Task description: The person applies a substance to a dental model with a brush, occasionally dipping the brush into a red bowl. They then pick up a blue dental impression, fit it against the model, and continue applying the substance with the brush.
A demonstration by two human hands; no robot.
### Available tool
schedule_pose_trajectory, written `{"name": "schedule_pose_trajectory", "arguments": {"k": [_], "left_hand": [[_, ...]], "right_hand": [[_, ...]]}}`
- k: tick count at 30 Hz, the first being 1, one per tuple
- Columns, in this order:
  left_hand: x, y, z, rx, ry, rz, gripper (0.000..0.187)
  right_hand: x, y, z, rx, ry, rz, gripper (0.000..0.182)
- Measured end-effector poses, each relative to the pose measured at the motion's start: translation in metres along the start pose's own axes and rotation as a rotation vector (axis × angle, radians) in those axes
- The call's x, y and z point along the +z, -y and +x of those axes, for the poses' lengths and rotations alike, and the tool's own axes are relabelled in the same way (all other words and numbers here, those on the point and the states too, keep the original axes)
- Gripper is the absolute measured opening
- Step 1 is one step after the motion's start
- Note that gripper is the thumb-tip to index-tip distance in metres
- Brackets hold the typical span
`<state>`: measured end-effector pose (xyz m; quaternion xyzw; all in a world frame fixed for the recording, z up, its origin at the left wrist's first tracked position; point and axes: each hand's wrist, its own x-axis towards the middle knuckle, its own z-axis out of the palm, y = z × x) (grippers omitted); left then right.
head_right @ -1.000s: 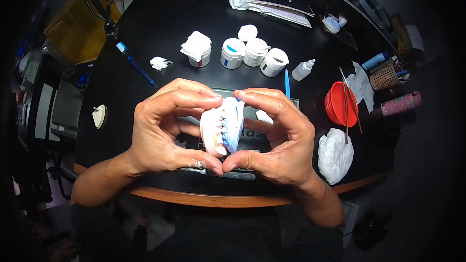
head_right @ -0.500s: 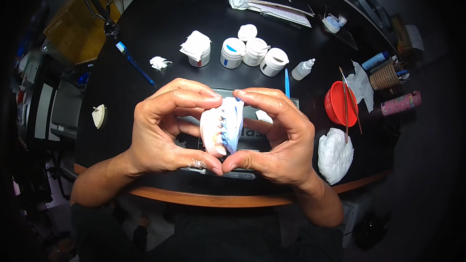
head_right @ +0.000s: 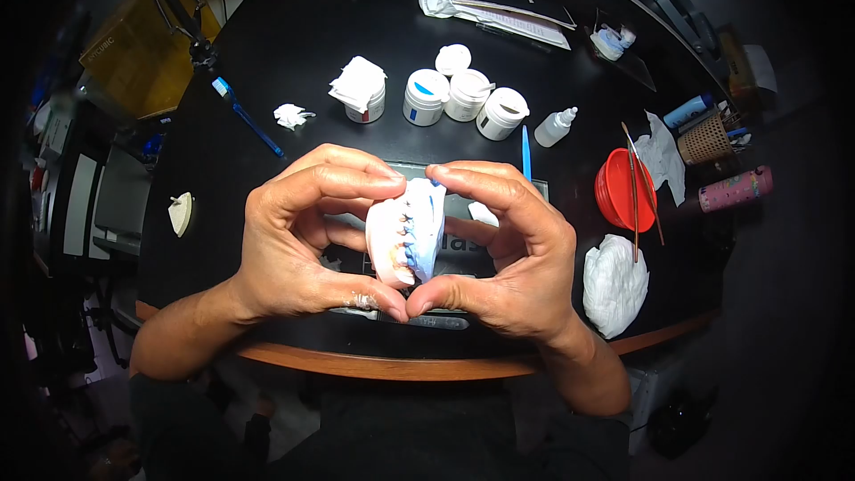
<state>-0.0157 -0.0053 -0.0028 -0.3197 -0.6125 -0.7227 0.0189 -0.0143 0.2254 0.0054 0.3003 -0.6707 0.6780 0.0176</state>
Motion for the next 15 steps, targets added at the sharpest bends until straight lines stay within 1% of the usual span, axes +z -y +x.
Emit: {"name": "schedule_pose_trajectory", "arguments": {"k": [15], "left_hand": [[0.0004, -0.0007, -0.0003, -0.008, 0.0, -0.01, 0.077]], "right_hand": [[-0.0014, 0.0007, 0.0003, 0.001, 0.017, -0.005, 0.089]]}}
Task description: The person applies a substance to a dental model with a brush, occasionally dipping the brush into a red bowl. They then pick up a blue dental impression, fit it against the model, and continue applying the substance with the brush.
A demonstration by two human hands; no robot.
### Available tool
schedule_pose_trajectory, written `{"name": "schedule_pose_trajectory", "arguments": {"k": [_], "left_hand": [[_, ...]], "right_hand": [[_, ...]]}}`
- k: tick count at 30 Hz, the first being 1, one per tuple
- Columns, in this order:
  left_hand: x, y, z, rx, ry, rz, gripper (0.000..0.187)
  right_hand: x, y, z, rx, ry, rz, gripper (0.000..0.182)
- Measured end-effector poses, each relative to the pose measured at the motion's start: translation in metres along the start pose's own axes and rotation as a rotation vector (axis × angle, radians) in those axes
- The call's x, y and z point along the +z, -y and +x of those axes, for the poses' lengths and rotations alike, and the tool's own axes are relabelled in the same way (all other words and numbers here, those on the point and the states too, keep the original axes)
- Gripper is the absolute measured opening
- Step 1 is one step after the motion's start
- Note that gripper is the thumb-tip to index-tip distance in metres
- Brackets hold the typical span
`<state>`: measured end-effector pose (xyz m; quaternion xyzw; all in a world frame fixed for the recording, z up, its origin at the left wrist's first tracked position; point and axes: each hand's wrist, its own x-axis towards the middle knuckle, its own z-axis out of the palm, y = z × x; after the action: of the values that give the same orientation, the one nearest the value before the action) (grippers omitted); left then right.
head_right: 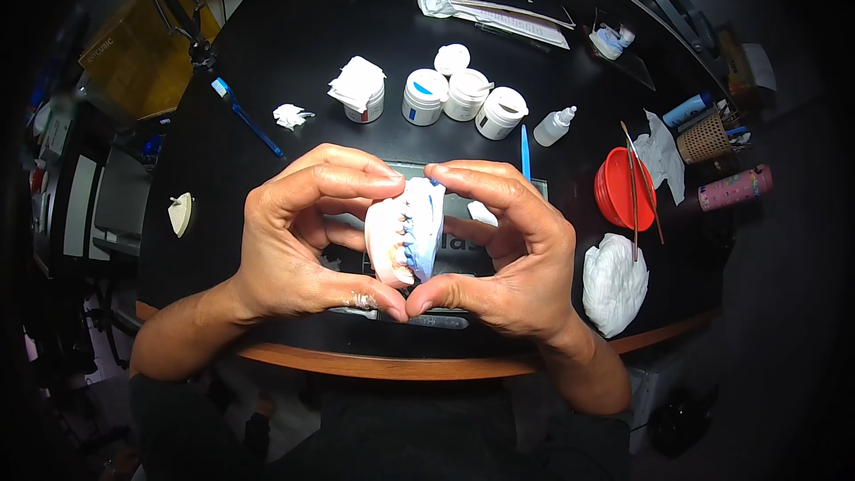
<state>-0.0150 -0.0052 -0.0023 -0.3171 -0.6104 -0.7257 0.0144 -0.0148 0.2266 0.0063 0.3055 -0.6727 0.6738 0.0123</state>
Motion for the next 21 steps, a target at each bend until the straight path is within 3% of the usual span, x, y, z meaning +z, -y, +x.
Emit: {"name": "schedule_pose_trajectory", "arguments": {"k": [21], "left_hand": [[-0.001, 0.0007, -0.0004, -0.004, 0.013, 0.009, 0.076]], "right_hand": [[0.0003, -0.0003, -0.0001, -0.015, -0.002, 0.0, 0.088]]}}
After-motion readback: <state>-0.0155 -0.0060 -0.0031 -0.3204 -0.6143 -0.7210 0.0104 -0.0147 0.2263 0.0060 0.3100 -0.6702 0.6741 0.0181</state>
